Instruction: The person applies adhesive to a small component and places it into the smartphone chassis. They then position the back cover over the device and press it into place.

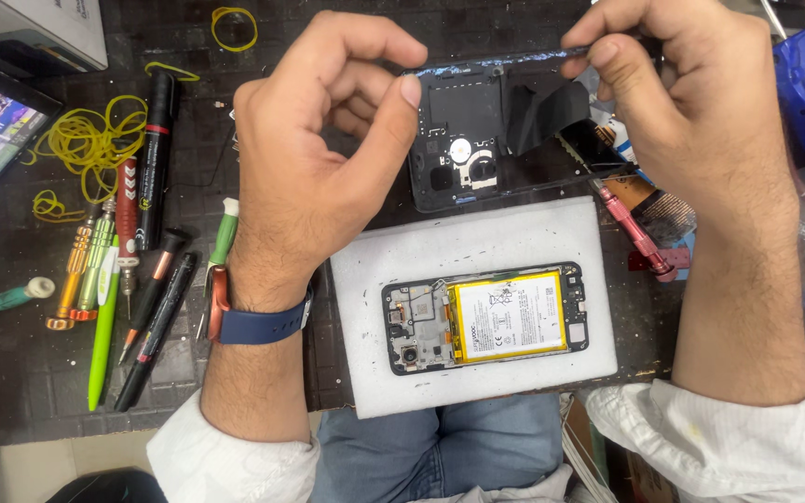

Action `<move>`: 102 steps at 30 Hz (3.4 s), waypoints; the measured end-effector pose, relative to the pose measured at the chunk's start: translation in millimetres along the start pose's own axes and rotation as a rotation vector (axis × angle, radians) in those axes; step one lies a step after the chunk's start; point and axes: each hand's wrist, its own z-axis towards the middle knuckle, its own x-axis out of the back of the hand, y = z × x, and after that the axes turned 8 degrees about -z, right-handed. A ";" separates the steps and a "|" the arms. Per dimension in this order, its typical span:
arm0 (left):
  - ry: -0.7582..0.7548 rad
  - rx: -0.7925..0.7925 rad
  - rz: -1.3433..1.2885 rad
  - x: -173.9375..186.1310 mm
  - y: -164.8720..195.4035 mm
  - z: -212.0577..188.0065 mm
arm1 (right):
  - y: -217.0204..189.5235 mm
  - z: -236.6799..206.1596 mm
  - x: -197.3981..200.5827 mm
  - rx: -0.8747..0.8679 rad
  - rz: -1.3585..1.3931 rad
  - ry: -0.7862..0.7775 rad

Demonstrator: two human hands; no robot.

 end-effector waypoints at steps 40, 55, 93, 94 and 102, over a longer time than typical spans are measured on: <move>0.221 0.128 -0.412 8.5 -25.3 -1.0 | 5.6 -12.3 7.8 -0.299 0.542 0.114; 0.215 -0.069 -0.144 -0.8 -12.8 -2.0 | 20.1 -14.3 7.2 -0.144 0.601 0.212; 0.304 0.227 -0.435 1.0 -24.2 -1.9 | 34.3 -21.4 7.7 -0.179 0.904 0.002; 0.303 0.229 -0.438 1.5 -24.1 -1.8 | 33.9 -21.7 7.9 -0.181 0.909 -0.002; 0.282 0.279 -0.480 1.2 -17.4 0.8 | 30.2 -17.3 9.3 -0.216 0.821 0.026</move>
